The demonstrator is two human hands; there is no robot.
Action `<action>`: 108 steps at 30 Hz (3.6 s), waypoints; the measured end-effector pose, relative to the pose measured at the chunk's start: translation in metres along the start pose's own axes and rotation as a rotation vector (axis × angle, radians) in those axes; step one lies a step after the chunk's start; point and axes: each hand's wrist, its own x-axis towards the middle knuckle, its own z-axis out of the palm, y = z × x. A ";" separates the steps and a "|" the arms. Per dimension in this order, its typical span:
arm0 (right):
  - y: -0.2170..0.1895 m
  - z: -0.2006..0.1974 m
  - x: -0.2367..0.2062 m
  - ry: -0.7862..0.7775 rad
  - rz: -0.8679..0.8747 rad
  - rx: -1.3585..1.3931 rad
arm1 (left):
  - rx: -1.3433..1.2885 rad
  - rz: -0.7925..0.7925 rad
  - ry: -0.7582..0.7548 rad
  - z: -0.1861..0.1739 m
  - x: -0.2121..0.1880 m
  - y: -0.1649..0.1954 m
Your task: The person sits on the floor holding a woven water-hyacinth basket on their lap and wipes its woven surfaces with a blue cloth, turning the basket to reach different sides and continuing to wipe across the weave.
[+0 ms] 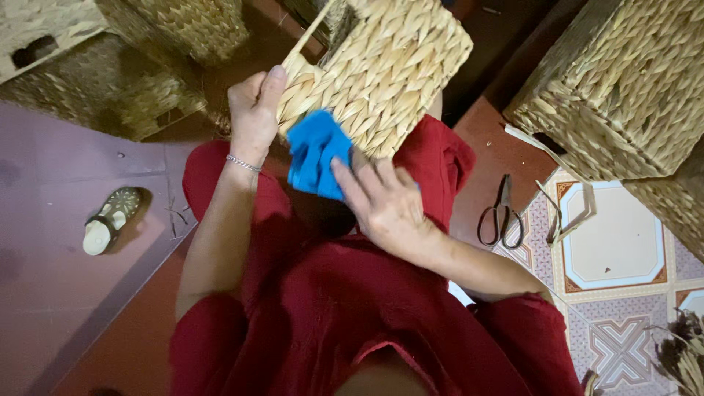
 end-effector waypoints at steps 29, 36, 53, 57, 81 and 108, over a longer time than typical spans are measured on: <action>0.030 0.008 -0.006 -0.018 0.087 0.010 | -0.062 -0.032 -0.026 -0.011 -0.002 -0.003; 0.192 0.034 -0.005 0.156 0.344 -0.355 | -0.036 -0.036 -0.123 -0.012 -0.011 0.003; 0.161 0.002 -0.015 -0.071 0.605 1.014 | 0.238 -0.057 -0.287 -0.113 -0.009 0.053; 0.096 0.003 0.001 -0.073 0.278 0.922 | 0.242 0.078 -0.250 -0.103 0.024 0.067; 0.118 0.113 -0.074 0.266 0.943 0.927 | -0.262 -0.155 0.068 -0.100 0.008 0.005; 0.091 0.112 -0.050 -0.020 0.513 0.358 | 0.326 -0.470 -0.039 -0.089 -0.099 -0.109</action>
